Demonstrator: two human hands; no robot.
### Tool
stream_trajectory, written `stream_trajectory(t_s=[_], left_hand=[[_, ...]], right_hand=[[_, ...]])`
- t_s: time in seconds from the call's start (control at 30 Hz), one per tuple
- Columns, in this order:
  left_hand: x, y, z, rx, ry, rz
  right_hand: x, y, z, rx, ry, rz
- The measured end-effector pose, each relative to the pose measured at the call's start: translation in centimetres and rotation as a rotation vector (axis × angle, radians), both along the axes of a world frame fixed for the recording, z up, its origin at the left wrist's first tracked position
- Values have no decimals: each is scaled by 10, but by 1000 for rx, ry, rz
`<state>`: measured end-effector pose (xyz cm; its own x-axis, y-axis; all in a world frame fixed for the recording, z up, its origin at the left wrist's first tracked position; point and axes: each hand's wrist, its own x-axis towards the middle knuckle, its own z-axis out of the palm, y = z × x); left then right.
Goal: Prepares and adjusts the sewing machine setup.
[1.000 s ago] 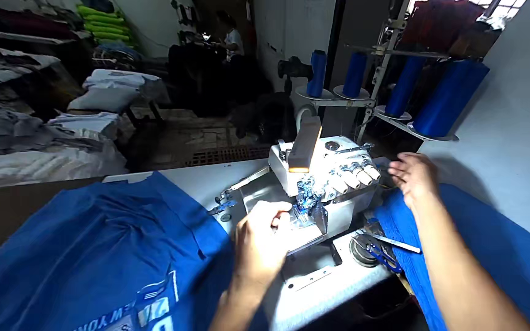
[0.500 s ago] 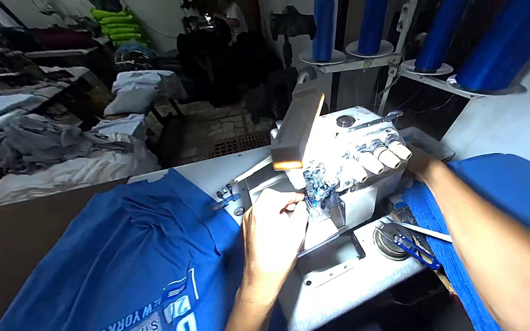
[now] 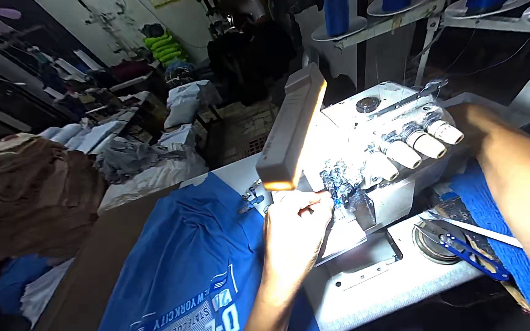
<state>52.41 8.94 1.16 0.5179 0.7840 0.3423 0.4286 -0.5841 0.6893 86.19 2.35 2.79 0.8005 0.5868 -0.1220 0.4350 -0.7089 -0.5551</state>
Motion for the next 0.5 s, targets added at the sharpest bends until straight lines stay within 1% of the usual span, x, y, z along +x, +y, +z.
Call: stream_trajectory(t_s=[0.17,0.27,0.37,0.43,0.5], left_hand=[[2,2,3,-79,5,-15],[9,7,4,-118,-34,-18],[12,8,6,-92,-23,-16],[12,8,5,-44,-26,-15],[4,4,6,-36,-35,-55]], right_hand=[[6,-5,-14,143,69,-86],[0,-12,-12,170,95,-66],[-5,-15,-11,143,77,-75],[-8,-15,-9,120,28,-18],[-21,-16,1,129,19,90]])
